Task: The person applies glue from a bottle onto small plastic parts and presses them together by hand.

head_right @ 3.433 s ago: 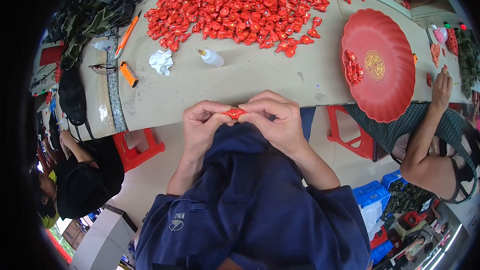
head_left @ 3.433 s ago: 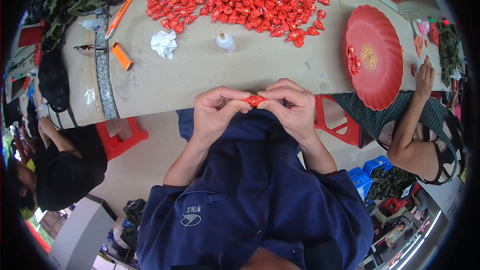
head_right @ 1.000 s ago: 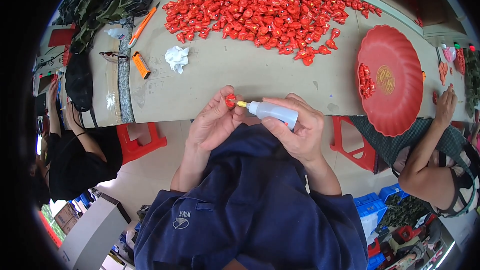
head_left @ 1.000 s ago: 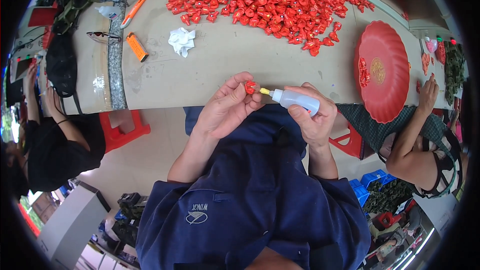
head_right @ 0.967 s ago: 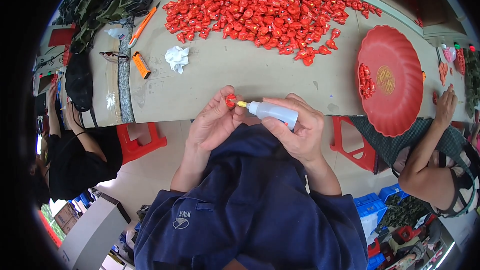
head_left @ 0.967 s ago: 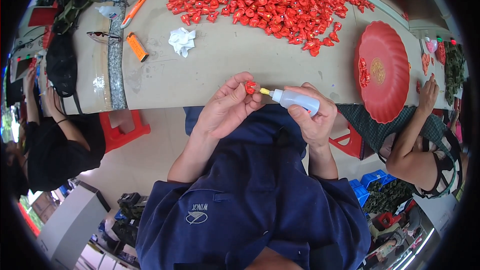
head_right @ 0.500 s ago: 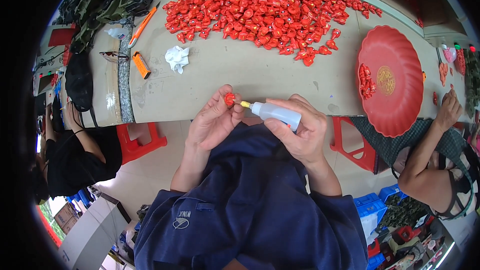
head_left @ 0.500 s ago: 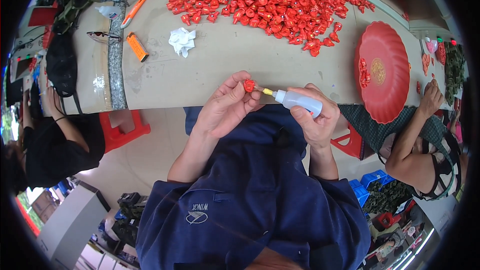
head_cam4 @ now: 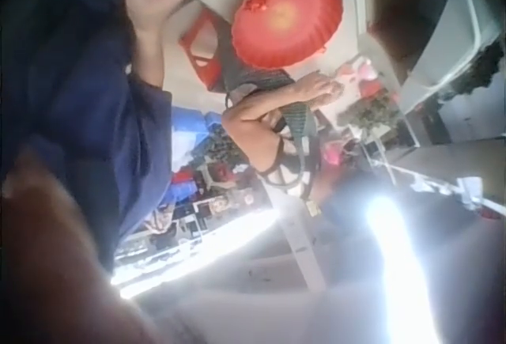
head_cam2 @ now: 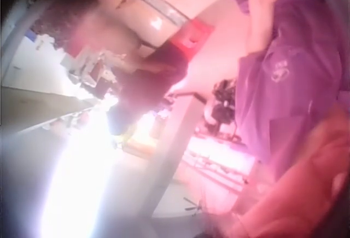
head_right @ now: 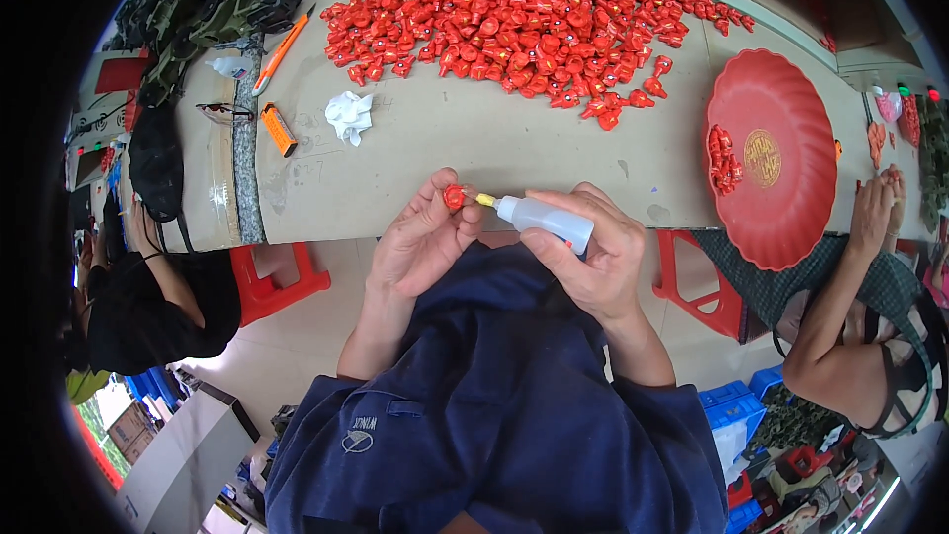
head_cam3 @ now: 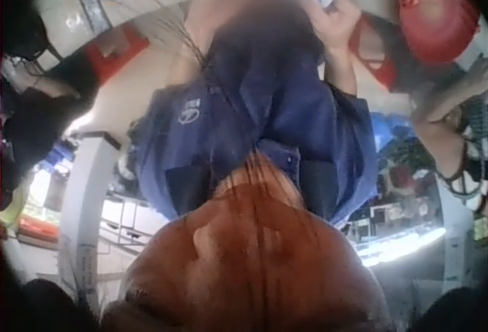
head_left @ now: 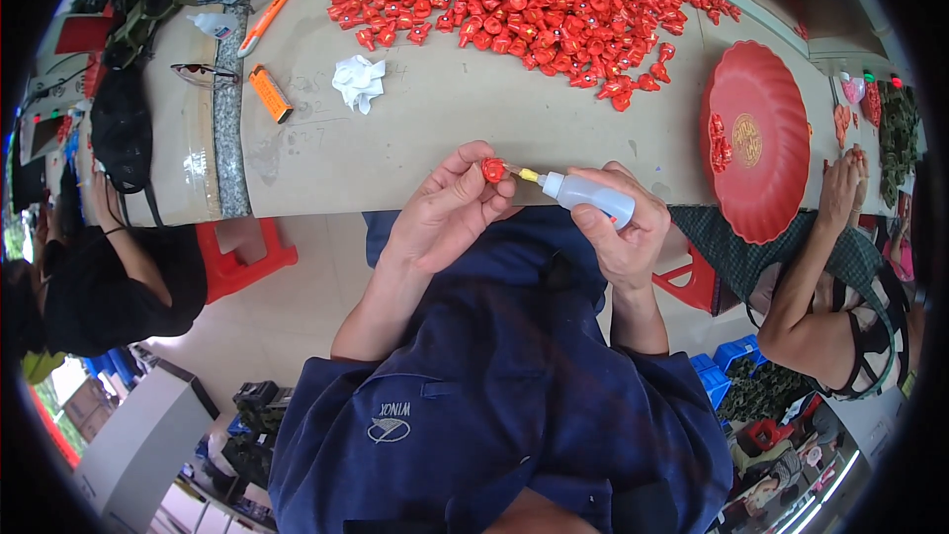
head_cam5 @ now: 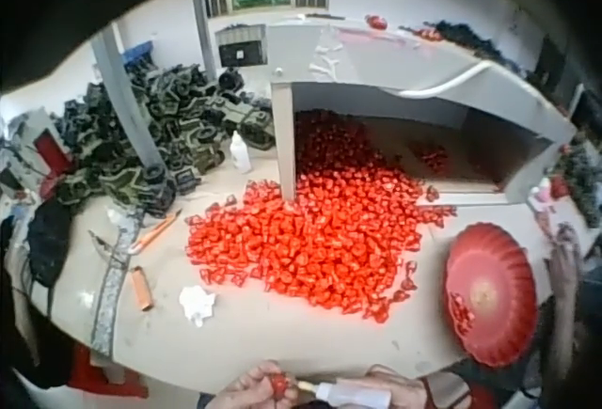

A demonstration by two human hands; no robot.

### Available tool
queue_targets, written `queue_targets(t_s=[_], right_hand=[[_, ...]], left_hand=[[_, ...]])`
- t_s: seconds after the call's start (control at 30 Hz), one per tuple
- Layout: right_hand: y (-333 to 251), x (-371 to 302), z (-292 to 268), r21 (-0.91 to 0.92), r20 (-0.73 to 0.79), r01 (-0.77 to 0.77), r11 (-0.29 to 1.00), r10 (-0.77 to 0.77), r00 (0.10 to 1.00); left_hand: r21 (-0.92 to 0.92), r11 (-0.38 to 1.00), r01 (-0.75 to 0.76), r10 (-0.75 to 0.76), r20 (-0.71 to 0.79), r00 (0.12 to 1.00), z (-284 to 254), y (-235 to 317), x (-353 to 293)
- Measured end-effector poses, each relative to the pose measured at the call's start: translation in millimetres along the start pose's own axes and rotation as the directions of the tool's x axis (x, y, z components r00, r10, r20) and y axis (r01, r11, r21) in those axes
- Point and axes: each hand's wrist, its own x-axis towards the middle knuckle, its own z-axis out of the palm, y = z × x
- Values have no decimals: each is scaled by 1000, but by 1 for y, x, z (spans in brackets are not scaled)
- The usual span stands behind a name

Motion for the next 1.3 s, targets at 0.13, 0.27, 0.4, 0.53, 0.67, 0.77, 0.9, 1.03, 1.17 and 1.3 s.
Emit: queue_targets(t_s=[0.13, 0.27, 0.4, 0.53, 0.67, 0.77, 0.9, 1.03, 1.17, 1.3], right_hand=[[-2, 1, -2, -17, 13, -5, 1000, 5, 1000], [1, -1, 0, 0, -7, 3, 1000, -3, 1000], [-1, -2, 0, -7, -18, -18, 1000, 18, 1000], [0, -2, -1, -15, -16, 2, 1000, -3, 1000], [-3, -2, -3, -13, 19, -15, 1000, 16, 1000], [-1, -1, -2, -16, 24, -1, 1000, 1, 1000], [-1, -1, -2, -1, 25, 17, 1000, -17, 1000], [-4, -1, -1, -2, 37, 11, 1000, -11, 999], [-4, -2, -1, -8, 44, 17, 1000, -16, 999], [0, -2, -2, 7, 14, -3, 1000, 3, 1000]], left_hand=[[-10, 1000, 1, -1, 11, 1000, 1, 0, 1], [-11, 1000, -2, 2, 11, 1000, 0, 1, 1], [-13, 1000, -19, 19, 18, 1000, -2, 2, 1], [-22, 1000, -21, 21, 14, 1000, -1, 2, 2], [-25, 999, -25, 25, 12, 1000, -2, 2, 2], [-27, 999, -26, 27, 25, 999, -4, 2, 2], [-26, 999, -31, 31, 16, 999, -3, 2, 3], [-33, 999, -33, 34, 33, 999, -2, 2, 3], [-24, 999, -39, 40, 30, 999, -3, 3, 3], [-4, 999, -38, 38, -9, 999, -1, 2, 1]])
